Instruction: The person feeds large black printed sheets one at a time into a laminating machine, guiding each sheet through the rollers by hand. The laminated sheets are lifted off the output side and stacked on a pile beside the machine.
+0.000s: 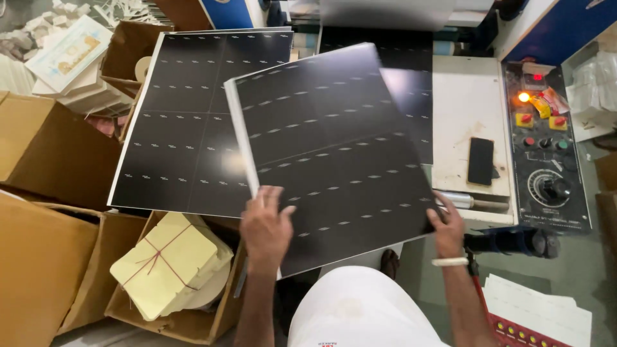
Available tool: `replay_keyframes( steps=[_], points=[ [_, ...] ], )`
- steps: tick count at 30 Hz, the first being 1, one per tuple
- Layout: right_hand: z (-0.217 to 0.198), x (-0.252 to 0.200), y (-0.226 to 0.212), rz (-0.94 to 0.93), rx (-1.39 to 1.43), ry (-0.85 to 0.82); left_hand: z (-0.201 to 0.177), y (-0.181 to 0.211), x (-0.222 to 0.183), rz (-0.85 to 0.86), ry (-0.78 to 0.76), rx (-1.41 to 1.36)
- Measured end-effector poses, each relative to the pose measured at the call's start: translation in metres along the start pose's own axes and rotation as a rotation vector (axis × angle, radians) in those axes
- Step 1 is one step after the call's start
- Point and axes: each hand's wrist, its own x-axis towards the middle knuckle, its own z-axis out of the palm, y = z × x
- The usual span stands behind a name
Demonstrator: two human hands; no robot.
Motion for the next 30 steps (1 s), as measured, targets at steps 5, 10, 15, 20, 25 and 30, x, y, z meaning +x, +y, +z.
replay_keyframes(
  steps=[5, 10, 15, 20, 25, 30],
  points=[
    [-0.032, -0.013, 0.073, -0.032, 0.105, 0.092, -0.028, -0.01, 0.008, -0.189, -0.047, 0.093],
    [-0.019, -0.038, 0.077, 0.127, -0.05, 0.252, -0.013, -0.031, 0.008, -0.191, -0.068, 0.023],
    [-0.006, -0.049, 0.089, 0.161, -0.144, 0.261, -0.013, -0.039, 0.01, -0.142, -0.038, -0.068],
    [0.005, -0.042, 0.074, 0.085, -0.173, 0.26, -0.024, -0.032, 0.011, -0.111, -0.051, -0.072],
    [0.007, -0.025, 0.067, 0.182, -0.177, 0.228, -0.022, -0.031, 0.011, -0.101, -0.059, -0.051],
    [-0.004, -0.032, 0.084, 0.058, -0.152, 0.151, -0.02, -0.032, 0.009, -0.108, -0.06, -0.063]
  ],
)
